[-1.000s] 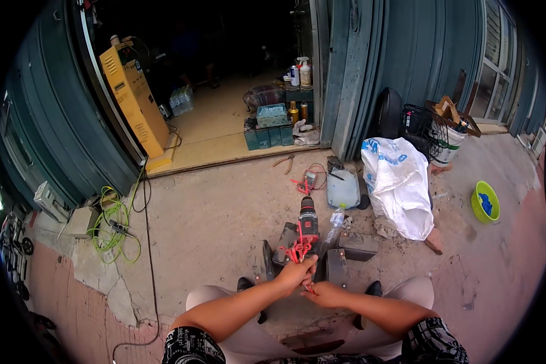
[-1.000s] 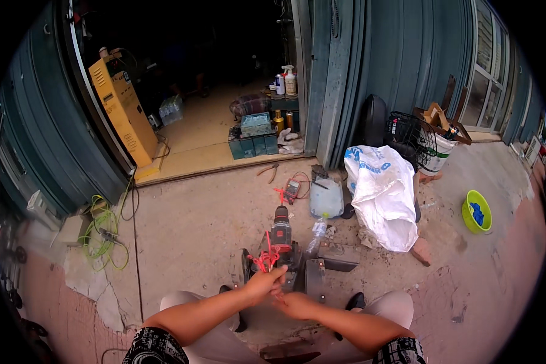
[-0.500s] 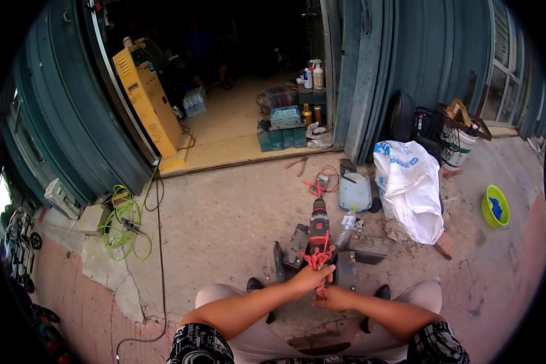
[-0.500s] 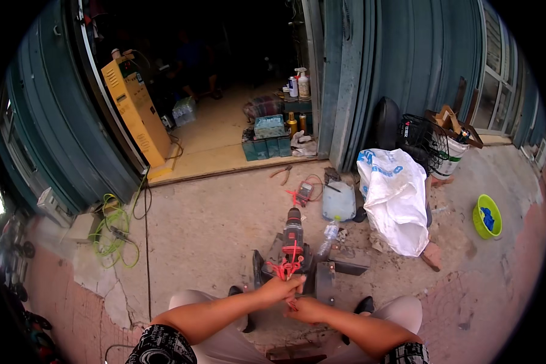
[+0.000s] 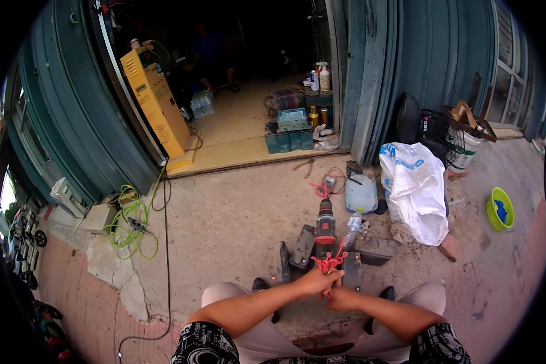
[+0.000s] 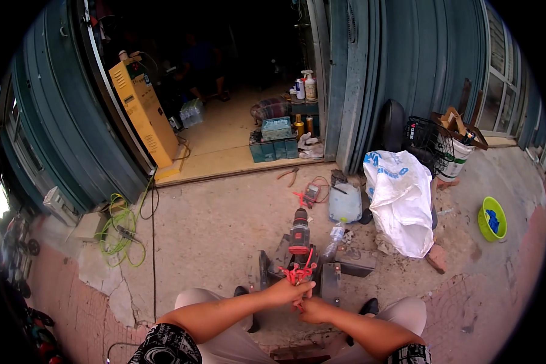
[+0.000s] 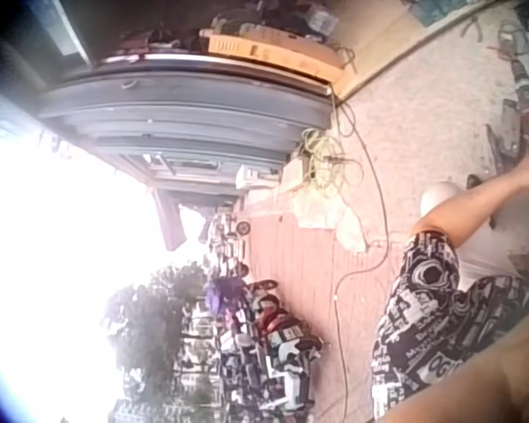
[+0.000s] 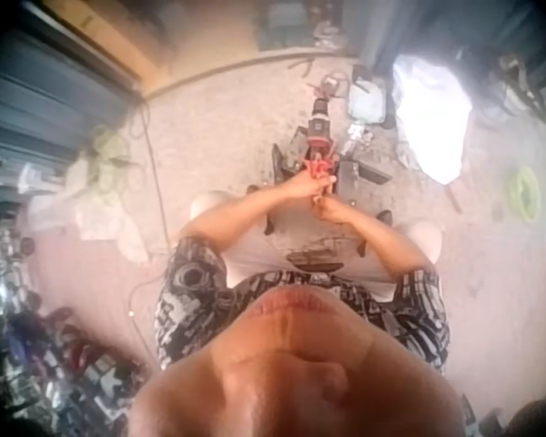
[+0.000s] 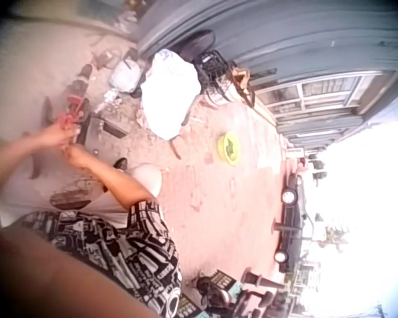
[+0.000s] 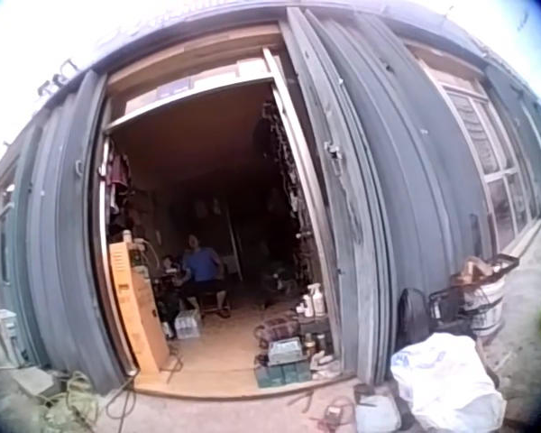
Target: The person untangles and sorts a bundle of electrical wires with terminal connectors by hand, then stands up and walks into the workshop.
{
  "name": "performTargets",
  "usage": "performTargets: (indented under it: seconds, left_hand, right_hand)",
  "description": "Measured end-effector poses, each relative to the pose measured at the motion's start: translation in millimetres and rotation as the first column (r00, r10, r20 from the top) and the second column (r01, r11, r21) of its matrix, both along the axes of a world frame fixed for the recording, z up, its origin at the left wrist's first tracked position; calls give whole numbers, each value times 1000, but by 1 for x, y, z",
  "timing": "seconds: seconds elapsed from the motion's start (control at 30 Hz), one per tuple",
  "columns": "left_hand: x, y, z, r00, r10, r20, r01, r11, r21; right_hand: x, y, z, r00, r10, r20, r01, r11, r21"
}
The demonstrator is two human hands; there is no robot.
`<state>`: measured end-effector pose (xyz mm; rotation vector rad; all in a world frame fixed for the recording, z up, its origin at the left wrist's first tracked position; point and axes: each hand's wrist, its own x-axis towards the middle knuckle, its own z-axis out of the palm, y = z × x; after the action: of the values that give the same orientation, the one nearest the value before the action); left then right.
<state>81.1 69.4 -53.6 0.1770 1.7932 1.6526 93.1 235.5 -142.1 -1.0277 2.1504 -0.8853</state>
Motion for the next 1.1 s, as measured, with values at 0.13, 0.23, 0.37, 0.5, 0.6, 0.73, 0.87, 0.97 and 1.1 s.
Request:
performTargets:
  seconds: [0.13, 0.23, 0.37, 0.5, 0.6, 0.73, 0.87, 0.97, 1.1]
  left_hand:
    - [0, -3, -6, 1000, -13, -12, 13, 1000, -11]
    - [-2, -2, -12, 999, -30, -23, 30, 1000, -7]
    - [-3, -2, -21, 998, -48, -36, 48, 999, 10]
    - [-2, -2, -21, 998, -50, -24, 50, 999, 9]
    - [-1, -2, -23, 999, -45, -1, 45, 999, 5]
    - [-2, -1, -33, 999, -35, -16, 35, 999, 23]
    - [-4, -8, -54, 983, -7, -182, -5, 998, -63]
    - [-5, -7, -57, 923, -22, -383, -32, 990, -136]
    - [-7, -10, -61, 929, -28, -368, -40, 984, -175]
  right_hand:
    - [0, -3, 18, 999, -5, 34, 2, 997, 78]
    - [-1, -3, 8, 999, -9, 45, 4, 994, 111]
    - [-2, 1, -17, 1000, -7, 13, 7, 998, 65]
    - [-2, 1, -23, 1000, 4, 4, -4, 998, 66]
    - [-4, 2, -22, 1000, 18, 12, -19, 997, 78]
    - [-6, 6, -24, 999, 34, -25, -34, 999, 14]
    - [-11, -1, -5, 1000, 19, 13, -22, 926, 378]
    - [-8, 10, -16, 993, -61, -102, 79, 979, 186]
    - [-9, 11, -15, 997, -33, -66, 47, 973, 227]
